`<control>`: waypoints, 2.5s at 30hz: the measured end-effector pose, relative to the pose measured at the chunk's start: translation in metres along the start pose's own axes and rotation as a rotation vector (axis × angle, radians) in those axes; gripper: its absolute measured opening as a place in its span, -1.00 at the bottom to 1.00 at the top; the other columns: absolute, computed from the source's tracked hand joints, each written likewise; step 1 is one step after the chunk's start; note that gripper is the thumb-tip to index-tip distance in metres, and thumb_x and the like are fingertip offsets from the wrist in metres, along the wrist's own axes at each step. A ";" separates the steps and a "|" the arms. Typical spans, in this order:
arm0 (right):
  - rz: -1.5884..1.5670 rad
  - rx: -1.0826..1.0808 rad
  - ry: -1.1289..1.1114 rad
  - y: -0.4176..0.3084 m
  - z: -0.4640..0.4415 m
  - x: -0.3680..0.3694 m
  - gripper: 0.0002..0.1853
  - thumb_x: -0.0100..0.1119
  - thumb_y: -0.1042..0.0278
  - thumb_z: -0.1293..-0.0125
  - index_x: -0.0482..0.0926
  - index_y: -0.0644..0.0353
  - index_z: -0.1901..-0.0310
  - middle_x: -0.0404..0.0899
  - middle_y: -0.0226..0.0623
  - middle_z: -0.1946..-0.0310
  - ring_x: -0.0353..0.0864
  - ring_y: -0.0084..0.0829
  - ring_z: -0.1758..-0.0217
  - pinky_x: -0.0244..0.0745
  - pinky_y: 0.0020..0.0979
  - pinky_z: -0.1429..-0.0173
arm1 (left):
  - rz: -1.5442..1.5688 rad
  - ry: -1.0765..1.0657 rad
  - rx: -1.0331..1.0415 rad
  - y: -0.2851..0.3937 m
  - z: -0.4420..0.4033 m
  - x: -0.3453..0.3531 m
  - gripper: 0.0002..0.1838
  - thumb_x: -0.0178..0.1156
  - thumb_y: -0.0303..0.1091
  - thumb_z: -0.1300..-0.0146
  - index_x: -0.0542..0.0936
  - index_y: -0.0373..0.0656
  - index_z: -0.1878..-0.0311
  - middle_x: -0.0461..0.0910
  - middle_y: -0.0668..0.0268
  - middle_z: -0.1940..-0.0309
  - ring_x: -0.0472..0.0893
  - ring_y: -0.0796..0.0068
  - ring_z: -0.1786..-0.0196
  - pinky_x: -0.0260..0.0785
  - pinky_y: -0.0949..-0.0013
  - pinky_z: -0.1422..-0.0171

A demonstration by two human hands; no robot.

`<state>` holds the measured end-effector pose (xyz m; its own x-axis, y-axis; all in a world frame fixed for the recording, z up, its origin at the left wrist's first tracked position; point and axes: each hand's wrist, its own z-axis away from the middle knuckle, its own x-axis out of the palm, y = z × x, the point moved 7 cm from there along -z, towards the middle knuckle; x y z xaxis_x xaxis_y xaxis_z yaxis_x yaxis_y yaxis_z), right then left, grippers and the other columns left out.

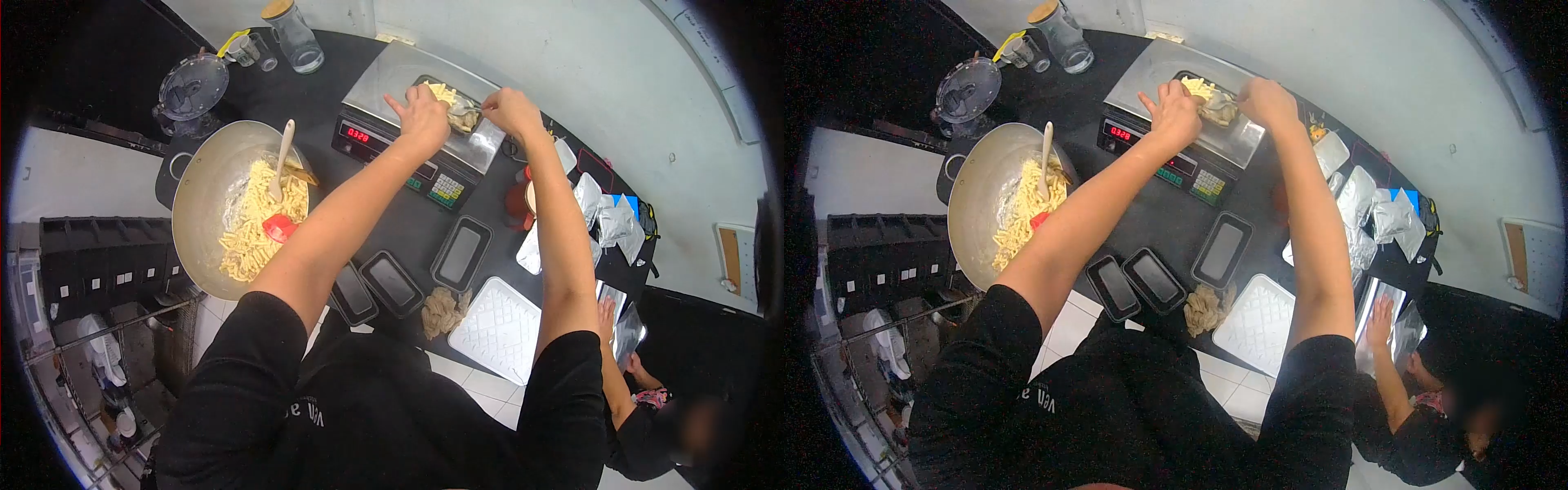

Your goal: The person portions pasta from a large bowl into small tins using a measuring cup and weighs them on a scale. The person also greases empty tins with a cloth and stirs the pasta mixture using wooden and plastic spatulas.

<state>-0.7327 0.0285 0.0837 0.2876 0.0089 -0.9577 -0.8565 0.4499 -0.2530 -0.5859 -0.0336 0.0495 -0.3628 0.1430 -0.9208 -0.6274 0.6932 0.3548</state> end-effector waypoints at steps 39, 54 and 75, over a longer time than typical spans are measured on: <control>-0.357 -0.312 0.144 -0.316 0.164 0.054 -0.67 0.11 0.46 -0.12 0.67 0.10 0.06 0.64 -0.07 0.17 0.63 -0.10 0.08 0.51 -0.13 -0.07 | 0.211 0.564 -0.486 -0.374 0.388 -0.206 -0.51 0.13 -0.55 -0.20 0.35 -0.27 -0.23 0.18 -0.09 -0.32 0.19 -0.11 -0.39 0.08 0.06 -0.44; 0.379 0.155 0.318 -0.062 0.010 -0.032 -0.80 0.05 0.39 -0.17 0.67 0.19 0.29 0.66 -0.01 0.25 0.67 -0.01 0.17 0.57 -0.09 0.09 | -0.075 0.532 -0.543 -0.364 0.378 -0.200 -0.55 0.14 -0.52 -0.18 0.42 -0.22 -0.18 0.14 -0.03 -0.39 0.21 -0.05 -0.41 0.12 0.11 -0.43; 0.628 -0.161 0.330 -0.068 -0.021 -0.021 -0.78 0.03 0.40 -0.17 0.70 0.03 0.27 0.66 -0.22 0.26 0.67 -0.17 0.15 0.58 -0.18 0.09 | 0.039 0.575 -0.617 -0.364 0.380 -0.199 -0.62 0.11 -0.55 -0.17 0.48 -0.22 -0.10 0.18 0.10 -0.40 0.22 0.05 -0.42 0.16 0.19 -0.41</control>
<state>-0.6891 -0.0213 0.1179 -0.4019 -0.0591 -0.9138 -0.8772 0.3112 0.3657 -0.0234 -0.0456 0.0427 -0.5814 -0.3387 -0.7398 -0.8104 0.1606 0.5634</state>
